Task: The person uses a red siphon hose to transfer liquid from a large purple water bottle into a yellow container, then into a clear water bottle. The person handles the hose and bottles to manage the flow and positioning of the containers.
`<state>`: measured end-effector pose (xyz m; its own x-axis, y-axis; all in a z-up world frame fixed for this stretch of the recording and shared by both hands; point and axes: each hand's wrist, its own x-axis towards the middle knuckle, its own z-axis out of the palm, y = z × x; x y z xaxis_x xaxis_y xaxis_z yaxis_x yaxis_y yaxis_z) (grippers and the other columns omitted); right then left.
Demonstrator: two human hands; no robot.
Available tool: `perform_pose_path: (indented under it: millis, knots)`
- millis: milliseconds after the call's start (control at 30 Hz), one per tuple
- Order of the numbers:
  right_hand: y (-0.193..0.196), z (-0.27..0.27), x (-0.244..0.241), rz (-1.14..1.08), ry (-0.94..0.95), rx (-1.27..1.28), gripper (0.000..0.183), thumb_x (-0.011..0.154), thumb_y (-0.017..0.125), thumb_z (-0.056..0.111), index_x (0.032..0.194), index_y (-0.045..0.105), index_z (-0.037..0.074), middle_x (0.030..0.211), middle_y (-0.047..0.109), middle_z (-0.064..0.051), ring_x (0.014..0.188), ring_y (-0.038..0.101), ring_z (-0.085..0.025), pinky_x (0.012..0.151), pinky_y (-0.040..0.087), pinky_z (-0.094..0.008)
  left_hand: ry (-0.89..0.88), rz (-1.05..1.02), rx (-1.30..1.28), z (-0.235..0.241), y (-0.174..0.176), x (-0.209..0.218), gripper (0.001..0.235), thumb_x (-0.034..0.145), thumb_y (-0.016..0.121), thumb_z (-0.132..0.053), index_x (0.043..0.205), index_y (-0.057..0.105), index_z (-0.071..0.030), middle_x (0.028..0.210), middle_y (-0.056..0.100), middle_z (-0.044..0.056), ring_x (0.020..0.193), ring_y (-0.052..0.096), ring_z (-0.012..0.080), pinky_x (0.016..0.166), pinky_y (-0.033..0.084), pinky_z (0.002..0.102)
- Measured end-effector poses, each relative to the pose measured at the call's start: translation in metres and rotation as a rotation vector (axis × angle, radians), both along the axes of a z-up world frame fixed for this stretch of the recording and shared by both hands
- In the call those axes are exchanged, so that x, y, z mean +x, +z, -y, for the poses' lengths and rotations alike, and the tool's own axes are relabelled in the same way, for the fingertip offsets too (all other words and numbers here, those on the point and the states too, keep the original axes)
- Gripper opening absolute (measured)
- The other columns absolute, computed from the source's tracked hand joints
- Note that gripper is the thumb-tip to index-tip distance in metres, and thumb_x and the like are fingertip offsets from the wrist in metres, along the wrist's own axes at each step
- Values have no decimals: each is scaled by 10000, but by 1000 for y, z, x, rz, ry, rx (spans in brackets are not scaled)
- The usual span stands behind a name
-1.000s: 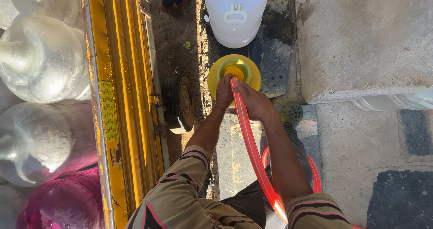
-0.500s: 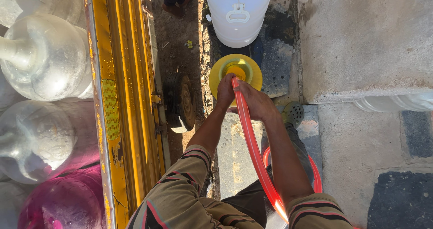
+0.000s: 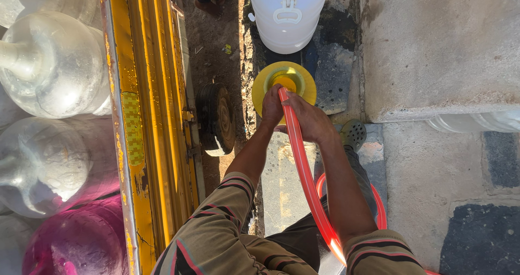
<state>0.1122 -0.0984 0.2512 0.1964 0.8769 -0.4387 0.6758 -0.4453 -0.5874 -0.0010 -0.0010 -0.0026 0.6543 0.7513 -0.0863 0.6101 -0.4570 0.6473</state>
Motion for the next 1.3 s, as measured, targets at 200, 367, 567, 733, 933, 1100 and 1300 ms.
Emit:
perform_pose_path:
  millis: [200,367,567,733,933,1100,1300]
  knots:
    - [1,-1,2,0,-3,32,955,683,776,732,1383,462,164,1562,458,-115,1346,552,-331,1036,519,-488,3,-5,-57,-1,-6,0,572,904,755,-123,1394,459,-113,1300,592,133,1233,568,341,1057,454,449]
    - [3,-1,3,-3,-15,11,977,656,785,735,1378,465,159,1551,455,-116,1333,551,-336,1032,502,-508,-10,-36,-46,0,1,2,600,845,765,-121,1366,469,-123,1276,607,113,1224,570,327,1062,432,452]
    - [2,2,3,-10,-25,25,922,668,765,739,1344,495,173,1539,483,-112,1333,560,-337,1051,503,-498,-6,-19,-33,0,1,2,547,865,745,-111,1347,488,-127,1258,617,103,1221,580,322,1057,438,454]
    - [-1,3,4,-14,-22,33,922,675,775,727,1347,490,164,1529,484,-119,1349,540,-343,1058,487,-507,-13,37,-6,-1,1,2,478,869,728,-86,1295,514,-118,1219,628,101,1189,596,341,1018,468,455]
    - [-2,4,2,-9,-30,28,934,687,777,699,1400,473,178,1562,445,-109,1372,508,-335,1068,472,-510,21,51,-68,-3,21,5,395,882,714,-78,1244,561,-112,1181,659,114,1138,629,350,966,503,456]
    - [5,1,1,-14,-29,16,937,698,762,696,1421,464,178,1577,428,-94,1386,497,-320,1078,460,-511,25,88,-164,-8,37,2,384,866,714,-59,1226,585,-90,1159,674,149,1115,649,375,938,523,461]
    - [17,1,2,-11,-18,-15,947,713,763,699,1428,455,160,1583,416,-101,1384,500,-319,1087,457,-504,-9,135,-112,-8,30,-1,409,877,708,-44,1262,576,-76,1173,669,176,1116,644,388,946,523,466]
